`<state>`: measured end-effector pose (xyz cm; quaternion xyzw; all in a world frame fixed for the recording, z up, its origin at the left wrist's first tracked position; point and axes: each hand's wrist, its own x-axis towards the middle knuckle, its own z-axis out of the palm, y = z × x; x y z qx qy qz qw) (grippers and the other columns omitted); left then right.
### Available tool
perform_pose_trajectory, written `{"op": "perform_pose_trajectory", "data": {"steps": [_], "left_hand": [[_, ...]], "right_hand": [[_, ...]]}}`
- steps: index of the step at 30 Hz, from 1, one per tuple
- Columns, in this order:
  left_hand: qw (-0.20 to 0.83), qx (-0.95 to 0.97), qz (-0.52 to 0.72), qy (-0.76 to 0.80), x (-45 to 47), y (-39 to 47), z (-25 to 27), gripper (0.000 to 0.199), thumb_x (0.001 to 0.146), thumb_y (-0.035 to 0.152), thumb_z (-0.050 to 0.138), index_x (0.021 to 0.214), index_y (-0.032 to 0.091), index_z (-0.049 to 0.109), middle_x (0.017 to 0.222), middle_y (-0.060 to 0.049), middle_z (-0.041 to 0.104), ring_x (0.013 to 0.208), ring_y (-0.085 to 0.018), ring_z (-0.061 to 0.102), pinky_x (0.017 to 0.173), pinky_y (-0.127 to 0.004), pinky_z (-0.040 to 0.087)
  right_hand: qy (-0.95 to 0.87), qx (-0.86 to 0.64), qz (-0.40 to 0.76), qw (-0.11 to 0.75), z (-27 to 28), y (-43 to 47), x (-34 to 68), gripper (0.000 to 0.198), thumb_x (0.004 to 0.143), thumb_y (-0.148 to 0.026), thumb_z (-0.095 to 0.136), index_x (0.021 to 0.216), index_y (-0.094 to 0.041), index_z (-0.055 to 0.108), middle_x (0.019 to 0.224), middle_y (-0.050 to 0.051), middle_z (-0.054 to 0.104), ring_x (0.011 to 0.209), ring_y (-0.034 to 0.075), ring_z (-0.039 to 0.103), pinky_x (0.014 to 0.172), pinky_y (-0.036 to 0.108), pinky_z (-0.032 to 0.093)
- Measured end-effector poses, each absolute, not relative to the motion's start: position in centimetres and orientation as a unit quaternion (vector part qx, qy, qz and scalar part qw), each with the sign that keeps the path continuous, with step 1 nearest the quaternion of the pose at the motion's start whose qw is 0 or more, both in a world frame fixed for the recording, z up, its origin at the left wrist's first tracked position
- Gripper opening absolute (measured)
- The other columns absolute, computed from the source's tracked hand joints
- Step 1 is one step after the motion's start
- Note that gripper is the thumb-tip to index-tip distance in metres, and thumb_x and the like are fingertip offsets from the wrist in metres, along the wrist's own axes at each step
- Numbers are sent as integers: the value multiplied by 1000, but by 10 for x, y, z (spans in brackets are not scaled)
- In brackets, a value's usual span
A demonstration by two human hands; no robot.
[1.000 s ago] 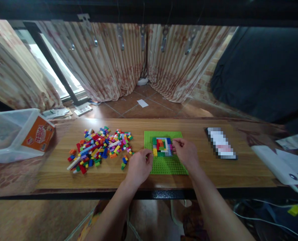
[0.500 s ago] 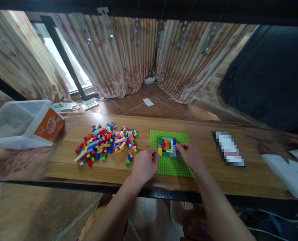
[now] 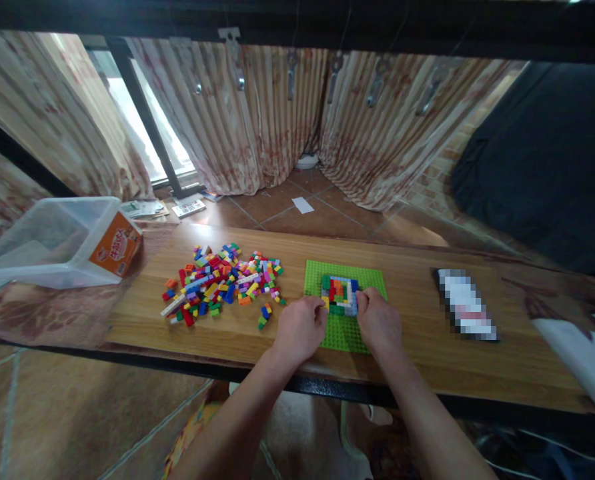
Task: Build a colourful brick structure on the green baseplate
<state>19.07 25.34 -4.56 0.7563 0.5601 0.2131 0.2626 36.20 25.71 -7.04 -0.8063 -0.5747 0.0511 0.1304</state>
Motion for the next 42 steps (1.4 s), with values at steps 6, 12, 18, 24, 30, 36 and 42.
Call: {"op": "perform_pose_trajectory", "data": {"steps": [6,12,18,24,30,36,42], "left_hand": [[266,748,225,564,184,256,-47,22,89,21,49,85,20,71,79,-4,71,67,-15,63,62,-24,39],[279,736,258,560,178,263,-44,22,87,17,49,85,19,72,81,-4,72,70,-15,63,64,-24,42],[289,638,378,606,148,282,-36,23,85,21,52,91,17,74,77,-3,72,67,-14,61,64,-23,44],[314,525,500,613,120,295,-34,20,77,24,58,86,16,75,71,-1,69,65,-14,60,60,-23,44],[349,413,592,598,111,297,-29,22,70,25,64,87,15,75,72,-1,70,63,-13,60,59,-21,46],[376,333,639,582,104,296,-20,23,67,24,65,84,14,74,62,1,65,50,-8,53,51,-19,42],[394,306,657,565,99,296,-17,23,65,26,64,81,12,72,59,2,63,50,-7,52,51,-19,42]], "right_hand": [[-559,-786,110,242,-72,260,380,39,95,-37,32,80,-18,63,72,8,67,66,20,60,63,30,38],[-502,-777,152,347,-59,263,389,39,92,-42,35,72,-19,60,64,5,64,57,18,57,60,30,39],[-477,-741,131,454,-45,261,377,40,91,-47,40,72,-19,60,60,2,60,53,15,54,56,28,39],[-471,-698,141,521,-42,259,367,39,91,-48,42,74,-19,60,59,-1,57,50,12,52,50,24,40],[-468,-681,112,552,-40,257,361,41,93,-49,41,76,-18,61,60,-1,57,50,12,51,49,24,39],[-625,-620,140,453,-44,245,325,32,94,-42,45,82,-20,65,74,2,67,66,15,61,63,27,44],[-757,-509,182,368,-56,237,283,21,96,-27,45,94,-22,65,88,4,69,82,16,63,76,28,46]]}}
